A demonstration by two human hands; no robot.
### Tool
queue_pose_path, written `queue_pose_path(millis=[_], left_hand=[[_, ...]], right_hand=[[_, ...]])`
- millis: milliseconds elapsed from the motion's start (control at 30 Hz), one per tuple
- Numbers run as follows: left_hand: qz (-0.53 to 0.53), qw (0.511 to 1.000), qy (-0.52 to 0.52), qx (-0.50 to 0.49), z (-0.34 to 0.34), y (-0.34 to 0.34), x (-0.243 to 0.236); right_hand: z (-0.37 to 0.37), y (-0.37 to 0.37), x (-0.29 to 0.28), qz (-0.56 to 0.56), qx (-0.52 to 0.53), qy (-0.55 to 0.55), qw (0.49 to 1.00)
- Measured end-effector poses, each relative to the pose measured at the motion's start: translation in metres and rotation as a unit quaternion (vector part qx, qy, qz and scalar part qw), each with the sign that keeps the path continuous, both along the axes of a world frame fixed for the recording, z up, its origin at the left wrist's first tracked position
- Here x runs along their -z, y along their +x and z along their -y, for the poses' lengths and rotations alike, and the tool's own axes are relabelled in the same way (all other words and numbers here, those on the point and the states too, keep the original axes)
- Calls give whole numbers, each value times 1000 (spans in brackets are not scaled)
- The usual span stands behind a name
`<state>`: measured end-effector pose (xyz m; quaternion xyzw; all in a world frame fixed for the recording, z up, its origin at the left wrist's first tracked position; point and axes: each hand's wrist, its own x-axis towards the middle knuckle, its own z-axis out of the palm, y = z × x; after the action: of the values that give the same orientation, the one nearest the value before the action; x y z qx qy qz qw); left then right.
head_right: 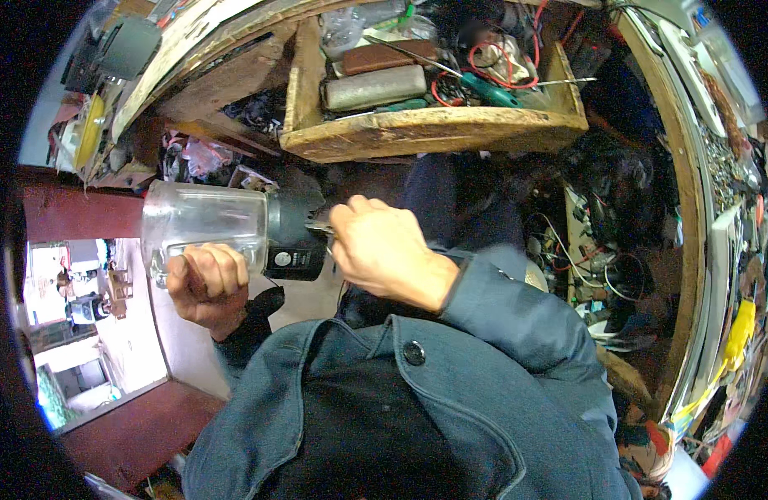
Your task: The person disassembles a blender base, uses a screwdriver to adjust internal components, and then uses pliers to manipulate the power cord and housing. The person works at a cluttered workbench in a workshop.
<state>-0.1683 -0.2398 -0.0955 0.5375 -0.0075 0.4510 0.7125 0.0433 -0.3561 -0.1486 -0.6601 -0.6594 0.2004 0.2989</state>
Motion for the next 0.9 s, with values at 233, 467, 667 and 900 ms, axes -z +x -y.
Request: queue_pose_path(millis=[233,467,667,900], left_hand=[[37,999,-17,21,-5,-7,-6],[77,994,-53,62,-7,-8,-8],[86,994,-53,47,-8,-6,-5],[112,992,-53,38,-10,-5,-3]], right_hand=[[-8,28,17,-143,-102,-107,979],[-12,28,23,-252,-157,-113,948],[-6,28,21,-258,-157,-115,946],[-4,14,36,-266,-126,-37,955]])
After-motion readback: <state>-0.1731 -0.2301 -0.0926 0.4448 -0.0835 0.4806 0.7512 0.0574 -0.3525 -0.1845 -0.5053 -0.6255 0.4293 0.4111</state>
